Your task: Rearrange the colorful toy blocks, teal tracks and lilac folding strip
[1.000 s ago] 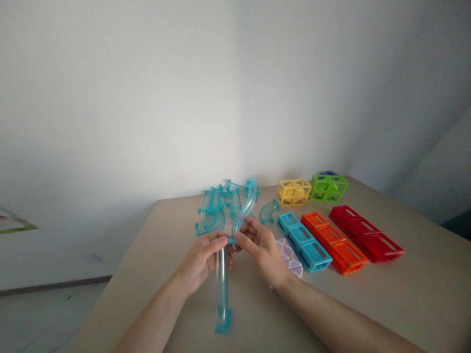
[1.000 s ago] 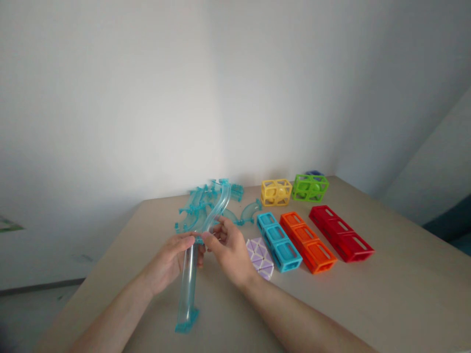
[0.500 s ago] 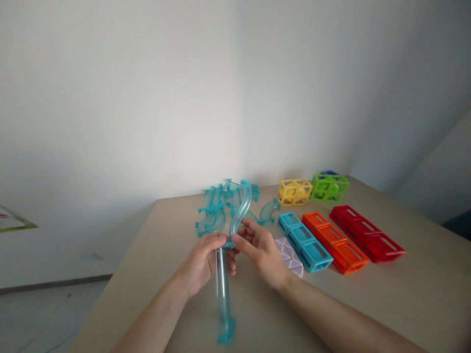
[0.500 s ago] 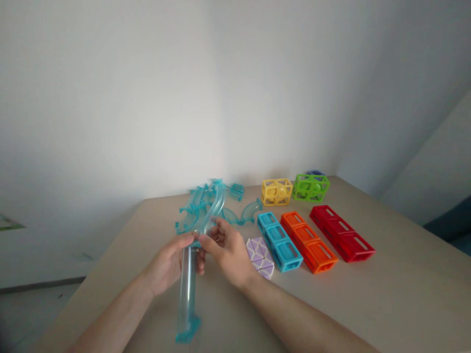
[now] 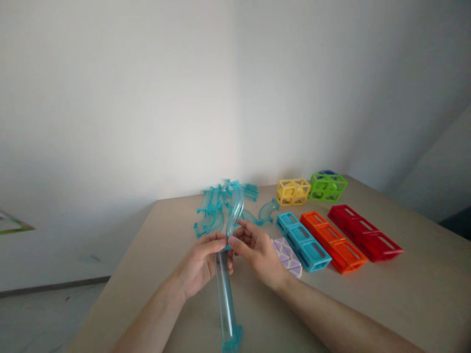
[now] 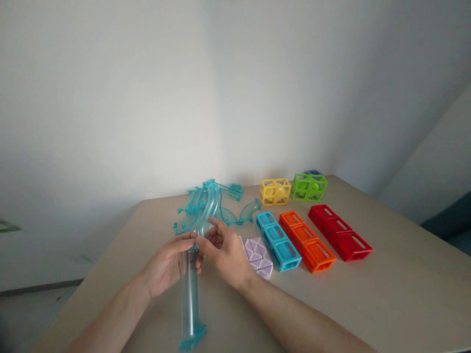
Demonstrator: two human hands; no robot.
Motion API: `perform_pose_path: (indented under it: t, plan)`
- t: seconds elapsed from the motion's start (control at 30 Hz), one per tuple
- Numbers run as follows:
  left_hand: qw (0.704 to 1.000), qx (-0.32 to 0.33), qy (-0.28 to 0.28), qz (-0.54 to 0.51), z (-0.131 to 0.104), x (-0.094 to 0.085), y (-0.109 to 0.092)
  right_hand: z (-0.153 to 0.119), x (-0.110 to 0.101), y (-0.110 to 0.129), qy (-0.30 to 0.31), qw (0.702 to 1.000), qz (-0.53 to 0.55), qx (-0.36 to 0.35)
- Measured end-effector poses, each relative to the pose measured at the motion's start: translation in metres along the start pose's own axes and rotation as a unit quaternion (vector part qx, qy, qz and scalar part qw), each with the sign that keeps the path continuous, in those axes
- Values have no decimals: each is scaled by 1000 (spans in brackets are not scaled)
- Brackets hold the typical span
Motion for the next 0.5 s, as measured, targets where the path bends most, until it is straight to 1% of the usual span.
perform_pose_path:
  t: [0.1, 0.17, 0.23, 0.3, 0.37, 0.4, 0.47, 0.5]
  plan:
    - [1000, 12, 0, 12, 1, 1, 0, 1, -1, 1, 3, 1000, -7, 0]
    - [999, 24, -2, 28, 1, 2, -2, 2, -4, 3, -6, 999, -38, -9]
    - [998, 44, -14, 37, 0, 1, -7, 2, -11, 6, -38, 995, -89, -26]
    - [996, 73, -37, 28, 0, -3, -14, 2, -20, 12, -79, 984, -153, -47]
    - [993, 97, -62, -1, 1, -9, -21, 6, -28, 20, -106, 962, -242, -63]
    - [992, 103, -73, -20, 1, -12, -23, 10, -31, 23, -114, 946, -298, -62]
    - [990, 99, -87, -55, 4, -17, -23, 25, -39, 26, -125, 905, -404, -38]
    - [989, 91, -92, -69, 5, -19, -22, 35, -43, 26, -130, 891, -434, -19]
Point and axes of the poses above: each hand's wrist, its own z-axis towards the middle knuckle, its own x-axis out of the palm, y = z × x, the point moved 6 cm from there along z, towards the middle knuckle, and after that the axes turned 3 degrees about x, right-handed, at the moved point
